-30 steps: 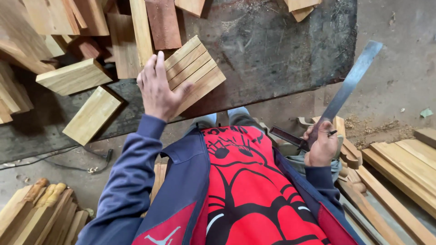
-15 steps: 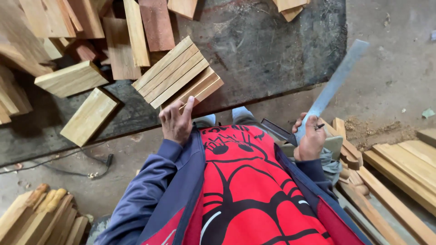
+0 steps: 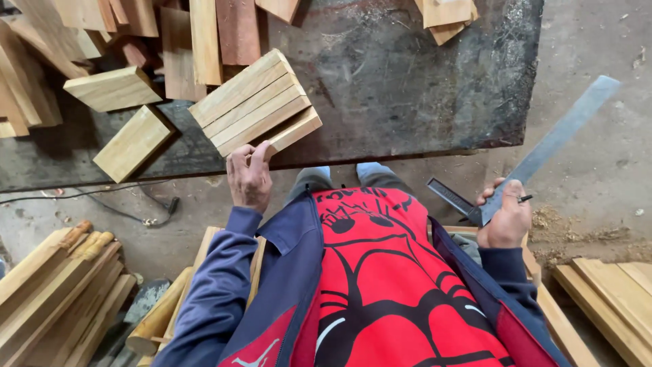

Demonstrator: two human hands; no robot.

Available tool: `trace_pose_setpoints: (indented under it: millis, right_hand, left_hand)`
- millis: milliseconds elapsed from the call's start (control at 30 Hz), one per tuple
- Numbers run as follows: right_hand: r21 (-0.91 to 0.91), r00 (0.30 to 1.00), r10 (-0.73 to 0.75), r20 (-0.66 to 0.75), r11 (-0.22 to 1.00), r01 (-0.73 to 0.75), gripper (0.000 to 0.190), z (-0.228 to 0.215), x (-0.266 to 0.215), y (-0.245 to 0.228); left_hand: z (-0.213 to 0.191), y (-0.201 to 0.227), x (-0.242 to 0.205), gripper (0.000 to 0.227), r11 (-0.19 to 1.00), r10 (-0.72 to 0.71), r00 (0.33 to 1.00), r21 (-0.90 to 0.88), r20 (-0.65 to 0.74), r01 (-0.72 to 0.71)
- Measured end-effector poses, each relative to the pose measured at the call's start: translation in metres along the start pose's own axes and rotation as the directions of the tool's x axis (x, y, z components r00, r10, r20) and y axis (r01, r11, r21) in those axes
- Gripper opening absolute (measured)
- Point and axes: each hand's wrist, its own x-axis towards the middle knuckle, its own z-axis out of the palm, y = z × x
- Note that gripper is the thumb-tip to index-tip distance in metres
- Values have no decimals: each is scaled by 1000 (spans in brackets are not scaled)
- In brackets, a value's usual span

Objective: Marking wooden blocks with a try square and pencil for woodworking

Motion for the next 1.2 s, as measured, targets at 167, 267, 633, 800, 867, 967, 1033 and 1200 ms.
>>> trace_pose_setpoints:
  millis: [167, 267, 633, 800, 867, 967, 1033, 1200]
  right_hand:
    - [-123, 994, 62, 96, 991, -50, 22, -15, 9, -33]
    - [-136, 981, 111, 160, 987, -90, 20, -17, 11, -52]
    - [77, 694, 694, 193, 694, -716, 28, -46, 11, -23]
    - [241, 552, 813, 185, 506, -828, 23, -2, 12, 2]
    - [270, 514, 831, 212, 456, -848, 22, 24, 9, -2]
    - [297, 463, 859, 220, 393, -870, 20, 52, 6, -6]
    - [293, 467, 859, 210, 401, -868, 20, 78, 15, -12]
    - [142, 322, 734, 599, 298, -944, 49, 115, 7, -44]
  left_hand:
    - [-31, 54, 25, 37, 957, -99, 975, -251, 199, 149]
    - [-2, 79, 47, 33, 860, -63, 944, -462, 325, 217]
    - [97, 101, 66, 25, 836, 107, 870, -518, 482, 184]
    - [81, 103, 90, 27, 923, 88, 891, -373, 446, 95]
    - [73, 119, 94, 28, 883, 85, 908, -454, 411, 123]
    - [55, 149, 103, 38, 729, 163, 899, -664, 406, 168]
    - [65, 156, 107, 51, 598, 254, 883, -782, 395, 177]
    - [84, 152, 104, 25, 597, 109, 899, -751, 425, 282]
